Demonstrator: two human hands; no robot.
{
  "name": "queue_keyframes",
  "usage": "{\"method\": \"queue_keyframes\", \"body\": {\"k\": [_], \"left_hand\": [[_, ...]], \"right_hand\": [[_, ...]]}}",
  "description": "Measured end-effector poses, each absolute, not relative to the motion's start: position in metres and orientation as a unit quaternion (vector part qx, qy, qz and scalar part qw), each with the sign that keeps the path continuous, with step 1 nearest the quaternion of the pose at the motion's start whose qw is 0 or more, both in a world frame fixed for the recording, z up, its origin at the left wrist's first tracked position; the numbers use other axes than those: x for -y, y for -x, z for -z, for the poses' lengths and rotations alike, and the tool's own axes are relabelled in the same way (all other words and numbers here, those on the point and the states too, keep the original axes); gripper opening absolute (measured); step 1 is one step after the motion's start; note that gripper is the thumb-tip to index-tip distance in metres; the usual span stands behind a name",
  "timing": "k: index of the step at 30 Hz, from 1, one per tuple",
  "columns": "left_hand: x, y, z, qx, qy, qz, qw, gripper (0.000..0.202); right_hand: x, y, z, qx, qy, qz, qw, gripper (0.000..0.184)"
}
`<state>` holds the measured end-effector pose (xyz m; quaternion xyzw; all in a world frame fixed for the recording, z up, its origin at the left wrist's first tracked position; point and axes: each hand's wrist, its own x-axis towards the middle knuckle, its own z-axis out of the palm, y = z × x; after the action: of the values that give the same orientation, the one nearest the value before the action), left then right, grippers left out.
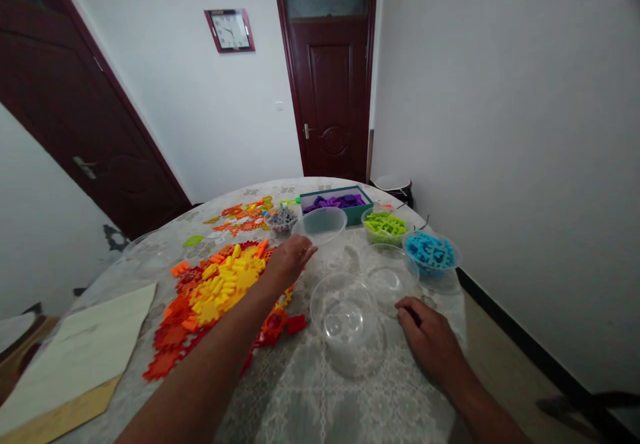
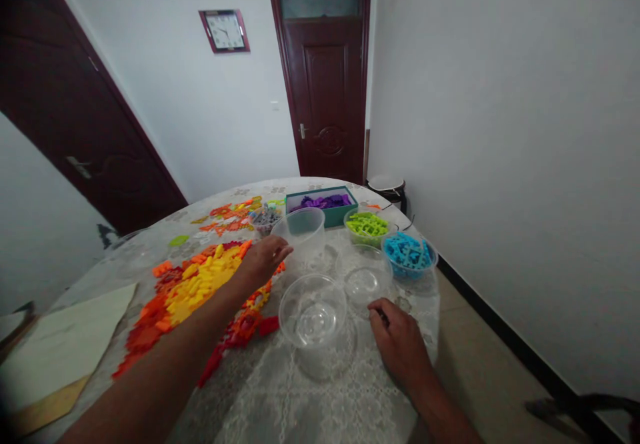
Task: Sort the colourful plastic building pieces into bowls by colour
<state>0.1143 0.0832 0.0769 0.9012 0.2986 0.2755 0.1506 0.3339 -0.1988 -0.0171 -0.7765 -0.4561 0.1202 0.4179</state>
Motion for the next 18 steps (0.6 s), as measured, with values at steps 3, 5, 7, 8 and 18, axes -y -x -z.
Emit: {"method": "queue_keyframes", "body": {"k": [3,5,7,8,18], "left_hand": [[-0.093,-0.131,-0.061,-0.298,-0.914,-0.239,0.134,0.021],[-0.096,-0.137,-0.052,-0.302,-0.917,-0.224,0.136,0.021],[-0.095,-0.138,-0.045,-0.295,-0.917,-0.221,0.151,0.021],[-0.093,-0.136,-0.042,-0.292,-0.915,-0.227,0.162,0.026],[-0.08,-0.031,-0.037,-0.419,-0.888,-0.18,0.062,0.03]], "right_hand": [[0.198,-0.334,0.015,0.457,0.773,-0.124,0.422,0.034],[0.198,-0.335,0.015,0.458,0.772,-0.126,0.423,0.033],[0.199,-0.335,0.016,0.457,0.773,-0.126,0.422,0.034],[0.2,-0.336,0.017,0.455,0.774,-0.127,0.422,0.035],[0.205,-0.347,0.031,0.43,0.806,-0.142,0.382,0.042]]}}
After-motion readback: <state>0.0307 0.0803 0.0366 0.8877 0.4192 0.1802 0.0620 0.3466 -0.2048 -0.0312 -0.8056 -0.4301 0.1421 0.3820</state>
